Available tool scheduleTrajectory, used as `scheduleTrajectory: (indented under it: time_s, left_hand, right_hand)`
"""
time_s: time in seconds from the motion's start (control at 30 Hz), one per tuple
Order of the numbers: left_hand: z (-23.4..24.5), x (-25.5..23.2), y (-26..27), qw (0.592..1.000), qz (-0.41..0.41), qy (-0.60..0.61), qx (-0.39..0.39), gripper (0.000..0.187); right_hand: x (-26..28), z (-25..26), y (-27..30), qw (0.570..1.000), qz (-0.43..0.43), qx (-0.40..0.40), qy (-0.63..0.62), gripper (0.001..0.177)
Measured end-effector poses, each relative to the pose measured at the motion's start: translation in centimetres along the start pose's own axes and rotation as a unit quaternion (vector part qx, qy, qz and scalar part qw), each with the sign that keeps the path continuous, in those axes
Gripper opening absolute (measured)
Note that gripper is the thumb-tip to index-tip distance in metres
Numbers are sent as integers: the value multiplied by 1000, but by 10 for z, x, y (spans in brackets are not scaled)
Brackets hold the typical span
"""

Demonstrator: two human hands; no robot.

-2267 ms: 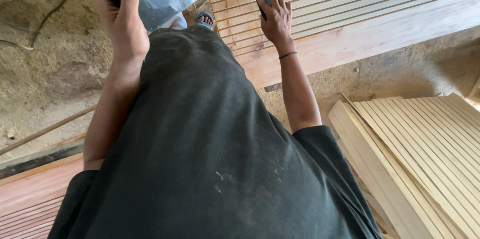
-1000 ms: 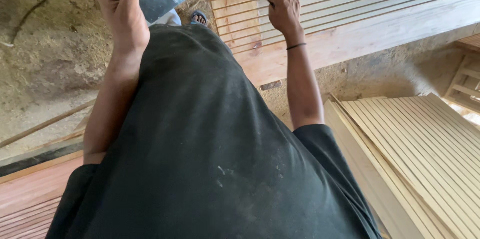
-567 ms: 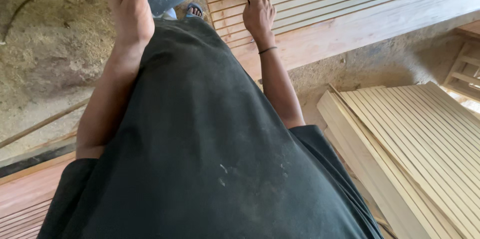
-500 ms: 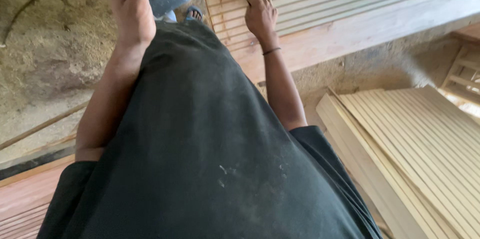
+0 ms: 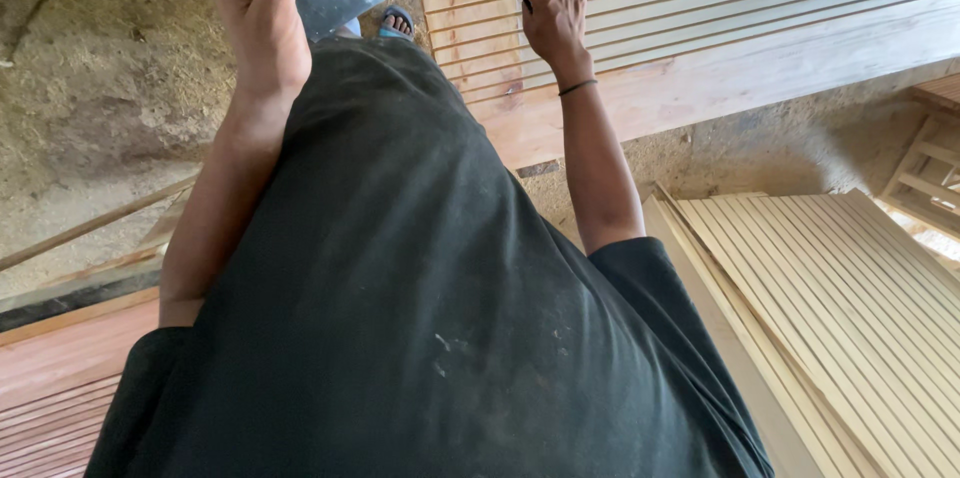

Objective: The person sands a large wooden slatted panel using a sanding block. They move along the length of the panel, smoothing the surface of the slats and the frame.

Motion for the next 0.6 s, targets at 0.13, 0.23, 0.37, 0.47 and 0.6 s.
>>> scheduleTrajectory:
  time_s: [0.13,0.23,0.37,0.47,0.6]
  left_hand:
    - [-5,-5,-4,999,-20,-17,21,30]
    - [-6,-7,-4,999,-11,-25,26,33]
    - [-10,-8,-6,996,-42,-50,64,41]
    - [-12,-7,-10,997,-35,-40,60,39]
    - [-15,-14,-11,995,-53,-62,59,37]
  right_hand:
    - [0,-3,2,1000,-5,-17,6,43]
    - [1,-5,3,1000,-20,-12,-3,43]
    - [4,-6,4,999,-17,-27,-7,42]
    - [3,-7,5,999,-13,-23,19,49]
    - [-3,-4,5,999,33,2,20,42]
Point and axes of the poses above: each hand's wrist, its own y-axis away from the middle knuckle, its own z-axis out of the back of the hand, x = y × z, the point moved 4 cm from there along -y, towards the middle knuckle, and after that the axes turned 13 degrees about -z, right-handed, at the moved point
